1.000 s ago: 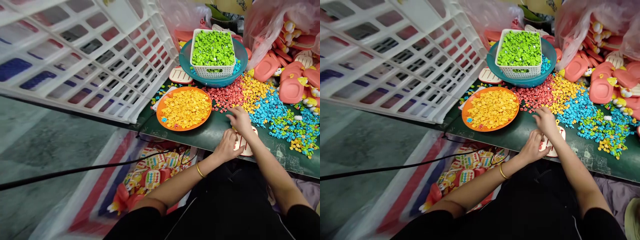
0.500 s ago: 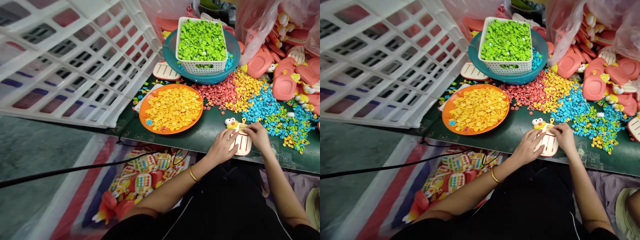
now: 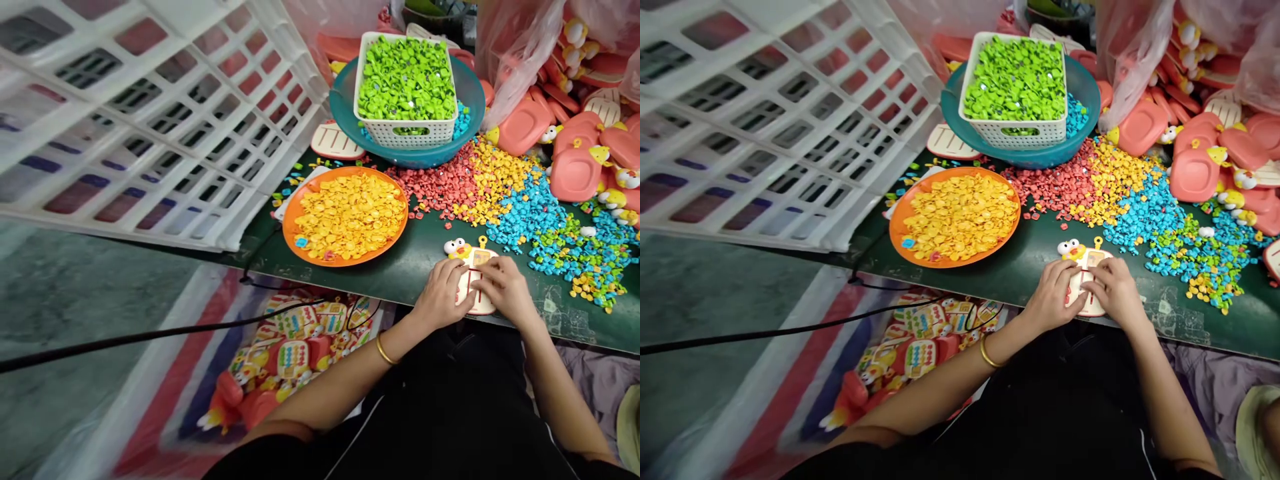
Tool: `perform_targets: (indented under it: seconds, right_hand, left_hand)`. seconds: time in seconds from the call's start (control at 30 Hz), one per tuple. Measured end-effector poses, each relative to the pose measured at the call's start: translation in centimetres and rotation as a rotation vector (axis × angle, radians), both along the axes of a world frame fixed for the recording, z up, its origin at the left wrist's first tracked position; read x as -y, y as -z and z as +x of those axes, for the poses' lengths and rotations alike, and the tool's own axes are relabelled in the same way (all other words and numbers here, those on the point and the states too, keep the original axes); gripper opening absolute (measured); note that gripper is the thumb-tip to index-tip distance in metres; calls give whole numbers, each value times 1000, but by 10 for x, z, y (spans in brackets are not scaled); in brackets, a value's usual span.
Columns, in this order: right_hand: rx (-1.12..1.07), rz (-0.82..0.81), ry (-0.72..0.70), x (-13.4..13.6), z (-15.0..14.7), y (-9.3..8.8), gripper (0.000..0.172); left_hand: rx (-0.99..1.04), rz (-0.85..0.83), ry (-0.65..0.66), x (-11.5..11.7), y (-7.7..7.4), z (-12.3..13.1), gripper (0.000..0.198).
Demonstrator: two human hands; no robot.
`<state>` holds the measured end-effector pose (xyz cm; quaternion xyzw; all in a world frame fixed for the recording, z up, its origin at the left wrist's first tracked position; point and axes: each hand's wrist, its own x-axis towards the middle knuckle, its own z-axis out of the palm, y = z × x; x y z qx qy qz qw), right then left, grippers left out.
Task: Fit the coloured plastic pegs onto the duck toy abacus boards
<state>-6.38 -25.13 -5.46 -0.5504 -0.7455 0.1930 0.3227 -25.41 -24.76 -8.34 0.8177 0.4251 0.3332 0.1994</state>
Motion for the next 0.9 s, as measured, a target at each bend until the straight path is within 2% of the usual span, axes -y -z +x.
perform_targets:
  seconds: [0.07,0.2,0.3,0.4,0.5,0.63,0.77,0.9]
  right_hand:
    - [8,-7,-50,5,-4,3,15]
    - [105,34,12,13,-11,4,20]
    - [205,35,-19,18,-15,4,22]
    - [143,99,121,13,-10,10,25]
    - [61,135,260,-6,4,18,27]
    - [87,121,235,-23,14,27,27]
    - [114,116,203,-3,-3,30,29]
    - [39,102,57,7,-17,23,33]
  left_hand:
    - [-2,-1,5,0,1,0,45]
    - [-17,5,9,-1,3,-1,45]
    - [-16,15,10,-1,4,-1,45]
    - [-24,0,14,-1,3,-1,45]
    - [-29,4,28,-1,2,-1,44]
    - [-20,20,-13,-1,2,0,42]
    - [-14,28,-72,-1,4,1,36]
    - [-24,31,-47,-3,7,0,32]
